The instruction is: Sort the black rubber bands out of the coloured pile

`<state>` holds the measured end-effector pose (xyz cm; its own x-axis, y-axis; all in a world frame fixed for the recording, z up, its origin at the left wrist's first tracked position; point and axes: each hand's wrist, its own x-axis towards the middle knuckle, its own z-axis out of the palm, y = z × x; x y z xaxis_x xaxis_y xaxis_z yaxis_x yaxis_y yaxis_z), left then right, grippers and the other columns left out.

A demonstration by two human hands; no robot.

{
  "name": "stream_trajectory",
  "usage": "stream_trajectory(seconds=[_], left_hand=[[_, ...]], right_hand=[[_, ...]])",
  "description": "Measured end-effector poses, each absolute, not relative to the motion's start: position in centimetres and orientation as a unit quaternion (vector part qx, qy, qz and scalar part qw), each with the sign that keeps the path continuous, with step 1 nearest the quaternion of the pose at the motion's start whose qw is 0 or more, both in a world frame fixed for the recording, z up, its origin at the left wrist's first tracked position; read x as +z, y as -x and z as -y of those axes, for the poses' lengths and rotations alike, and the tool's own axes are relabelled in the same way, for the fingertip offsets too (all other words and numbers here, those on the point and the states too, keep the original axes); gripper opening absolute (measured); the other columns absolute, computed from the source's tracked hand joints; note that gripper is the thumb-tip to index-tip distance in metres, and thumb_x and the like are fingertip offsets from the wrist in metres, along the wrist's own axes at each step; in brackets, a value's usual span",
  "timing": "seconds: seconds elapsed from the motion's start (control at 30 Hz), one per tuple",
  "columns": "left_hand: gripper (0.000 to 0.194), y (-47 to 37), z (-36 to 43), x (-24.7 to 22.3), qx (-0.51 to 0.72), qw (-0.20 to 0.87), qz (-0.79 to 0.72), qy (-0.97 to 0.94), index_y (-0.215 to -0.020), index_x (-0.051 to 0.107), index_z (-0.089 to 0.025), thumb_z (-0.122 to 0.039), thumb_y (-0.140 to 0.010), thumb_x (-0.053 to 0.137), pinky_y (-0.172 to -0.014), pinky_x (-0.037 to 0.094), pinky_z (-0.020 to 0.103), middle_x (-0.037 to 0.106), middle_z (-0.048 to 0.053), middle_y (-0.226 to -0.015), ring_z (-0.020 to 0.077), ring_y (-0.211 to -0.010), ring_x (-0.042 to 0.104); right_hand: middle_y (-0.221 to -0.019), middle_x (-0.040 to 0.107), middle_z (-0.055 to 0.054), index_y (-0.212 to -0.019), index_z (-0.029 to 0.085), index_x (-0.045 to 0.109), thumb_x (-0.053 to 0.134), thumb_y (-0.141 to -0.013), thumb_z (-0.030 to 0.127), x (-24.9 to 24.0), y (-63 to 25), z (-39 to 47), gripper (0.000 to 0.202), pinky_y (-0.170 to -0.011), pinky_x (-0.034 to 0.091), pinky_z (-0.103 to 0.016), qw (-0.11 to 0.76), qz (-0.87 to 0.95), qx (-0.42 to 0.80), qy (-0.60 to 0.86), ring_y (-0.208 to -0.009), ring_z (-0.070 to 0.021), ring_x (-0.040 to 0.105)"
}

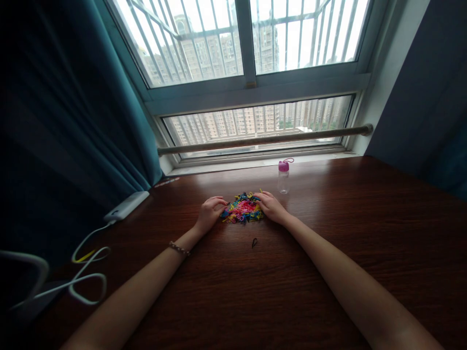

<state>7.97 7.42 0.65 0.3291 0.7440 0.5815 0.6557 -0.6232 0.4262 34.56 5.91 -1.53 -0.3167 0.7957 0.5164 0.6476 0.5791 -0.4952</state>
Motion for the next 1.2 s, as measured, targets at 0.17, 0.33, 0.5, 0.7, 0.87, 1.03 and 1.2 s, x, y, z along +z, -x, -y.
stream_trajectory(seconds=[0.17, 0.33, 0.5, 0.7, 0.87, 1.03, 1.2], left_hand=[[0.007, -7.9, -6.9, 1.1, 0.407, 0.059, -0.438, -0.799, -0.077, 0.063, -0.020, -0.024, -0.073, 0.059, -0.084, 0.044, 0.035, 0.063, 0.003, -0.085, 0.0192, -0.086, 0.057], [0.012, -7.9, -6.9, 1.2, 0.394, 0.051, -0.437, -0.807, -0.084, 0.063, -0.021, -0.025, -0.074, 0.059, -0.083, 0.044, 0.034, 0.063, 0.003, -0.082, 0.0197, -0.086, 0.057], [0.011, -7.9, -7.1, 1.0, 0.404, 0.056, -0.439, -0.800, -0.079, 0.065, -0.020, -0.027, -0.076, 0.057, -0.082, 0.045, 0.033, 0.064, 0.004, -0.082, 0.0188, -0.083, 0.057], [0.014, -8.0, -7.0, 0.9, 0.413, 0.075, -0.447, -0.790, -0.082, 0.064, -0.020, -0.025, -0.078, 0.052, -0.083, 0.046, 0.033, 0.065, 0.004, -0.085, 0.0186, -0.084, 0.060], [0.013, -8.0, -6.9, 0.9, 0.424, 0.077, -0.440, -0.788, -0.083, 0.062, -0.018, -0.023, -0.077, 0.052, -0.084, 0.045, 0.033, 0.065, 0.004, -0.088, 0.0183, -0.087, 0.059], [0.011, -8.0, -7.0, 0.9, 0.429, 0.062, -0.462, -0.774, -0.078, 0.061, -0.016, -0.024, -0.076, 0.054, -0.079, 0.045, 0.032, 0.064, 0.004, -0.081, 0.0183, -0.080, 0.059], [0.014, -8.5, -6.0, 1.8, 0.441, 0.103, -0.442, -0.774, -0.081, 0.063, -0.016, -0.027, -0.076, 0.056, -0.078, 0.045, 0.031, 0.065, 0.005, -0.084, 0.0177, -0.081, 0.059]], right_hand=[[-0.124, 0.052, 0.000, -0.117, 0.031, 0.054, 0.043, -0.088, 0.033, -1.4, -34.5, -5.8, 0.031, -0.103, 0.026, -0.044, 0.324, 0.830, 0.077, 0.449, -0.119, -0.0213, 0.041], [-0.123, 0.053, -0.001, -0.118, 0.030, 0.054, 0.041, -0.088, 0.036, -1.8, -34.6, -6.2, 0.033, -0.102, 0.028, -0.042, 0.320, 0.823, 0.079, 0.463, -0.119, -0.0220, 0.041], [-0.119, 0.056, -0.005, -0.114, 0.022, 0.058, 0.037, -0.089, 0.034, -1.4, -34.9, -6.3, 0.035, -0.098, 0.034, -0.040, 0.404, 0.794, 0.116, 0.439, -0.112, -0.0213, 0.046], [-0.100, 0.064, -0.007, -0.094, 0.018, 0.067, 0.044, -0.085, 0.034, -0.4, -35.3, -5.3, 0.030, -0.088, 0.044, -0.034, 0.526, 0.690, 0.190, 0.459, -0.096, -0.0204, 0.058], [-0.084, 0.068, -0.006, -0.083, 0.018, 0.067, 0.059, -0.074, 0.032, -0.3, -35.5, -4.9, 0.019, -0.075, 0.049, -0.032, 0.547, 0.646, 0.216, 0.487, -0.079, -0.0203, 0.063], [-0.071, 0.067, -0.004, -0.075, 0.017, 0.063, 0.067, -0.065, 0.034, -0.5, -35.3, -4.9, 0.021, -0.058, 0.051, -0.028, 0.572, 0.589, 0.284, 0.496, -0.068, -0.0201, 0.065], [-0.072, 0.066, -0.004, -0.079, 0.017, 0.064, 0.067, -0.064, 0.037, -0.3, -35.3, -4.9, 0.025, -0.050, 0.049, -0.025, 0.576, 0.580, 0.303, 0.490, -0.068, -0.0203, 0.064]])
